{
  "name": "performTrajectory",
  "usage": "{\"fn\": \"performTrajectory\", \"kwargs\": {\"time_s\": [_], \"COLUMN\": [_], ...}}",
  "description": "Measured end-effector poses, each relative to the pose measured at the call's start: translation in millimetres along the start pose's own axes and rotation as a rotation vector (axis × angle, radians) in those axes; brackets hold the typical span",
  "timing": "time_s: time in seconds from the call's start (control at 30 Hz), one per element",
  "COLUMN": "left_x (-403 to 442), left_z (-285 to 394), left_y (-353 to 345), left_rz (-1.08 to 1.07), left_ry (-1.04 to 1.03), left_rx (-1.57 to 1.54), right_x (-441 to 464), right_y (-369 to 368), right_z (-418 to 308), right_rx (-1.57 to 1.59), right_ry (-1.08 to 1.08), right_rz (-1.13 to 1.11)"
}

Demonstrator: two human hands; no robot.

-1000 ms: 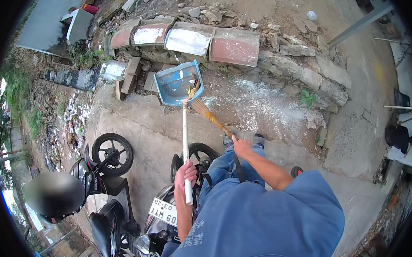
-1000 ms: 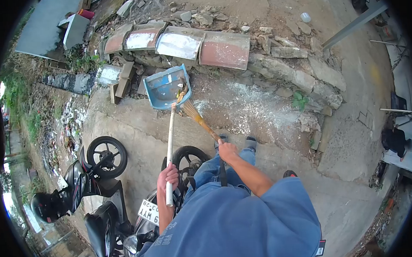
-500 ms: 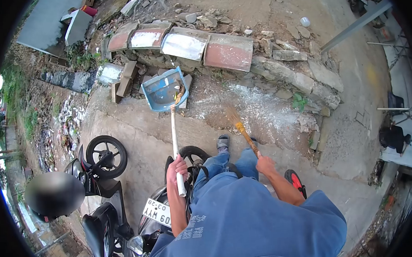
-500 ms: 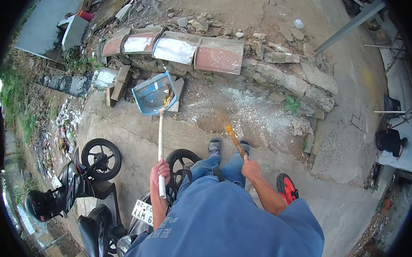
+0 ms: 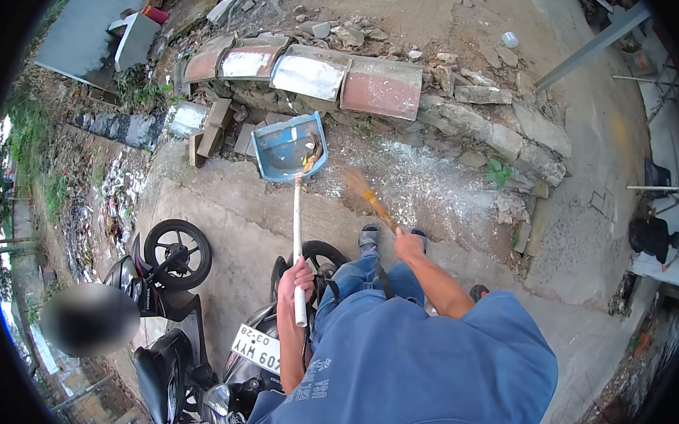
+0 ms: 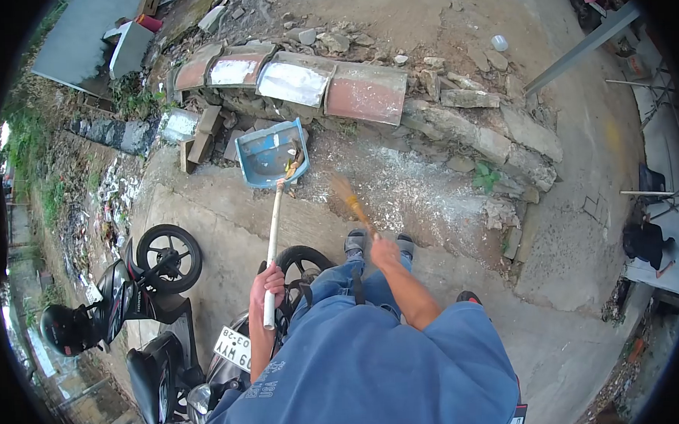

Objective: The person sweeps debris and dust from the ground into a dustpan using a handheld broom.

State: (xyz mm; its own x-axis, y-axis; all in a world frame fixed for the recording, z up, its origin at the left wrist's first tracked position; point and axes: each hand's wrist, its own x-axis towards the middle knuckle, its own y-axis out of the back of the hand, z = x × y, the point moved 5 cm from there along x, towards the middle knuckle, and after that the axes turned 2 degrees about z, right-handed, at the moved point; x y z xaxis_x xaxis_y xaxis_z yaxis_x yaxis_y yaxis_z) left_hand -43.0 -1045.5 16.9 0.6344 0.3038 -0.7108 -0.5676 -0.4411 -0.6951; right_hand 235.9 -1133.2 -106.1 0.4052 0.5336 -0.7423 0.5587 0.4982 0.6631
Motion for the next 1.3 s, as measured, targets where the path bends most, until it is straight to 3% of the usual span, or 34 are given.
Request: {"fn": "performTrajectory", "kwargs": {"time_s": [0.03, 0.27, 0.47, 0.63, 0.77, 1.03, 1.17, 1.3], "left_x": [2, 15, 15, 7, 3, -1, 2, 4], "left_z": [-1, -7, -5, -5, -2, -2, -1, -1], "left_y": [0, 1, -5, -3, 1, 13, 16, 24], "left_rz": [-0.007, 0.023, 0.008, -0.003, 0.014, -0.020, -0.029, -0.004], "left_ry": [0.015, 0.052, 0.057, 0.016, -0.017, -0.037, -0.034, -0.018], "left_rx": [0.001, -0.011, -0.055, 0.018, 0.042, -0.034, -0.034, -0.084], "right_x": [-9, -54, -79, -66, -28, -70, -101, -111], "right_y": [5, -9, 11, 20, -16, -22, 4, 18], "right_z": [14, 94, 62, 11, 3, 111, 128, 91], "right_rx": [0.064, -0.032, -0.051, -0.108, -0.229, -0.137, -0.164, -0.140], "right_ry": [-0.095, -0.210, -0.038, 0.238, 0.298, -0.104, -0.108, 0.013], "right_rz": [0.009, 0.044, 0.029, 0.027, -0.013, -0.044, -0.036, -0.024]}}
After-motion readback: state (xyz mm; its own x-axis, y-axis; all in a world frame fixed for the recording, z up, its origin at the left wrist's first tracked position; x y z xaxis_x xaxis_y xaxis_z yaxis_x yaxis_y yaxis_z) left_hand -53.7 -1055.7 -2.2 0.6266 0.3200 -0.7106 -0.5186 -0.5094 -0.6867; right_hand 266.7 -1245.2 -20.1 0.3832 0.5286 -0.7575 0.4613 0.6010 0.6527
